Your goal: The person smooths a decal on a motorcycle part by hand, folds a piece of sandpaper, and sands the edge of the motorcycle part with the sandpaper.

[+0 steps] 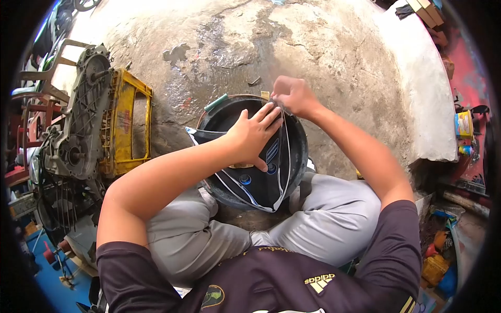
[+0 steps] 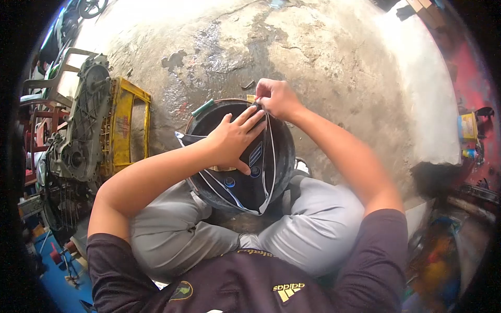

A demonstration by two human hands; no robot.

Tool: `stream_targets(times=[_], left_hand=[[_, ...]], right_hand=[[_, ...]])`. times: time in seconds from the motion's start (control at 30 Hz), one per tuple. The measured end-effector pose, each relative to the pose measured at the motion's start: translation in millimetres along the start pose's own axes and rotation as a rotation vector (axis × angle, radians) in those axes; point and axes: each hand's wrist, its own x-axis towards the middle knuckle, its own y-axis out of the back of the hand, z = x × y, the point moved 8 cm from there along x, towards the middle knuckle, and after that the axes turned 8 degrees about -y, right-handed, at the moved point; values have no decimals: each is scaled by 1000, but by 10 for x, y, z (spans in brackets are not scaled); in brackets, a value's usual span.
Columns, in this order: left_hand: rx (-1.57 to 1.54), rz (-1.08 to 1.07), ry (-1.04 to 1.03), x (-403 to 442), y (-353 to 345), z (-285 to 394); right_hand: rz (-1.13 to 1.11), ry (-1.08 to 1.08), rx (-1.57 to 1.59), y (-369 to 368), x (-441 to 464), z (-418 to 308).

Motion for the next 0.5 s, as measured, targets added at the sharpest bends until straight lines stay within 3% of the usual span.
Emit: stream_targets(times=[0.5], left_hand=[[19, 45, -1, -8, 6, -5]], right_hand=[[-11, -5, -9, 34, -23, 3]])
